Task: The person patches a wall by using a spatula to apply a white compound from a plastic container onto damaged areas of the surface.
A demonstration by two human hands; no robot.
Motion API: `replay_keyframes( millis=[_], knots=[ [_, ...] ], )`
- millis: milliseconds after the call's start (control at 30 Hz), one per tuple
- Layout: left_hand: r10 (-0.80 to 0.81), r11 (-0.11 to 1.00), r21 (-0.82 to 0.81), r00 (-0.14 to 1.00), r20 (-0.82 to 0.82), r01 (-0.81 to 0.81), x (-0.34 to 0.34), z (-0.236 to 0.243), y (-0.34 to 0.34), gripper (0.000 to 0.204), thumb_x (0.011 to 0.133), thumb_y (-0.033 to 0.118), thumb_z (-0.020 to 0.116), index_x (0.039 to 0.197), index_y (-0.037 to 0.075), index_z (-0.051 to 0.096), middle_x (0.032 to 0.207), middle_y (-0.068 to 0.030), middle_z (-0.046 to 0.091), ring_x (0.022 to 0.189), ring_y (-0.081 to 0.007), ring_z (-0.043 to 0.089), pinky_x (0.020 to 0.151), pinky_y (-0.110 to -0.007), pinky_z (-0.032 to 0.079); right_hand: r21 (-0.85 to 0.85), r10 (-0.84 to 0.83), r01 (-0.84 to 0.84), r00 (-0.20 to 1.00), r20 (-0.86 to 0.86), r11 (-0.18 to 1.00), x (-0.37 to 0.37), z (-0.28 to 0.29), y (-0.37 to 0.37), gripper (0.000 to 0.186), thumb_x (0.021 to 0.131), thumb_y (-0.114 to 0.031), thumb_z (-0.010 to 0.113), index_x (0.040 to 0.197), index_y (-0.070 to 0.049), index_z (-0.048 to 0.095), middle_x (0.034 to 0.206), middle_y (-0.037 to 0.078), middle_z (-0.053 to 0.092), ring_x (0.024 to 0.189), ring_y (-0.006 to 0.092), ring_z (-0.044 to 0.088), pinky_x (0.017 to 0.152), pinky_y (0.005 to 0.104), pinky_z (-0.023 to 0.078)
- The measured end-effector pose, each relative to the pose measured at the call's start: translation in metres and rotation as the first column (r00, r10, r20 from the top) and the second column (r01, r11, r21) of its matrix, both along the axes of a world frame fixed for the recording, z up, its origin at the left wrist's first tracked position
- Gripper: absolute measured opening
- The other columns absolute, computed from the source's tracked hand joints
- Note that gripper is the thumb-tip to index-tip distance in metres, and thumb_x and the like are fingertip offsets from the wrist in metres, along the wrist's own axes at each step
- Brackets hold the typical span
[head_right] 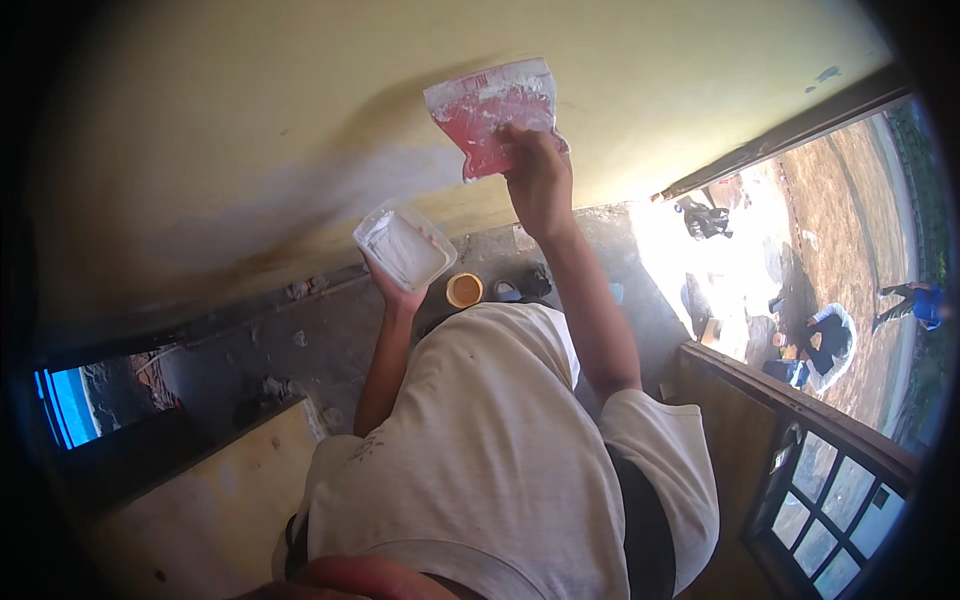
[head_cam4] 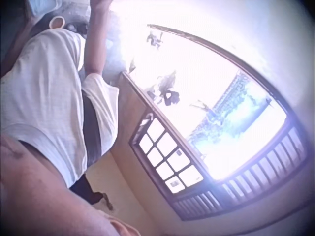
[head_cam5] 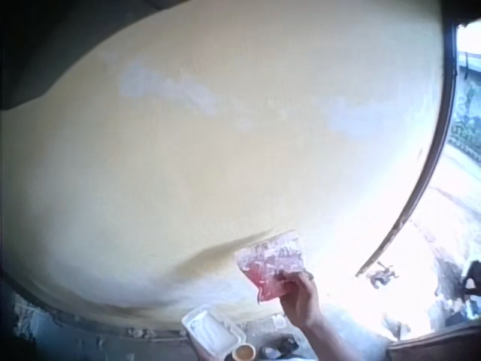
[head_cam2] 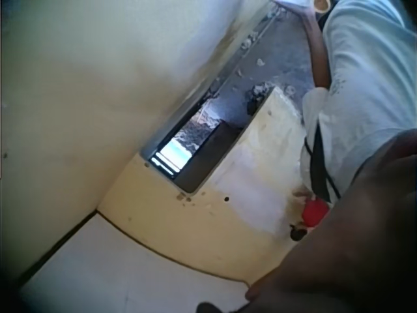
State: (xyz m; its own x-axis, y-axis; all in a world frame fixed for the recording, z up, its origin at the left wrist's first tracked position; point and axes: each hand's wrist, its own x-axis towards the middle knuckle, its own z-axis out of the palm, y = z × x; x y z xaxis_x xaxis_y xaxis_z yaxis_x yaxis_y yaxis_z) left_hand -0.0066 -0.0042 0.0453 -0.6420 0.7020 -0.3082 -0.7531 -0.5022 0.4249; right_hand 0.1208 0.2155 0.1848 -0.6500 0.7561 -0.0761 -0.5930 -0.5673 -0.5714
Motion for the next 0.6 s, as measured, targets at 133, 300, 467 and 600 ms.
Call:
replay_keyframes(
  millis=[133,300,467,600],
  knots=[
    [0.058,0.997,-0.042,0.998,0.016,-0.058,-0.005,-0.003,-0.011,0.065,0.095,0.065,0.040,0.135,0.015,0.050,0.125,-0.0085,0.059,0.111,-0.0319,0.058,0.098,-0.053,0.046,-0.066,0.137,-0.129,0.979,0.151,0.989,-0.004,-0.067,-0.020,0.018,0.094,-0.017,0.051,0.097,-0.003,0.062,0.092,0.009,0.065,0.087,0.0204,0.064,0.080,0.0376,0.054],
    [0.089,0.994,-0.058,0.996,0.005,-0.089,-0.013,-0.011,-0.014,0.061,0.096,0.061,0.040,0.130,0.013,0.054,0.120,-0.0072,0.062,0.109,-0.0305,0.060,0.095,-0.051,0.048,-0.368,0.381,-0.252,0.860,0.338,0.895,-0.041,-0.124,-0.028,0.030,0.091,-0.015,0.036,0.096,0.004,0.059,0.107,0.017,0.066,0.103,0.0241,0.060,0.097,0.0406,0.046],
    [0.130,0.991,-0.031,0.990,0.050,-0.128,-0.017,-0.029,-0.017,0.060,0.095,0.061,0.041,0.134,0.016,0.052,0.127,-0.0079,0.058,0.115,-0.0335,0.056,0.101,-0.054,0.043,-0.347,0.250,-0.235,0.968,-0.002,0.908,-0.093,-0.047,0.032,0.024,0.095,-0.009,0.040,0.098,0.012,0.053,0.099,0.023,0.060,0.100,0.0308,0.060,0.097,0.0395,0.050],
    [0.141,0.989,-0.043,0.990,0.004,-0.141,-0.022,-0.038,-0.020,0.062,0.094,0.063,0.043,0.137,0.019,0.049,0.133,-0.0081,0.053,0.120,-0.0352,0.052,0.104,-0.056,0.040,-0.251,0.204,-0.217,0.976,-0.078,0.943,-0.075,0.031,0.020,0.023,0.095,-0.011,0.046,0.099,0.009,0.057,0.094,0.018,0.063,0.096,0.0290,0.062,0.091,0.0389,0.053]
  ],
)
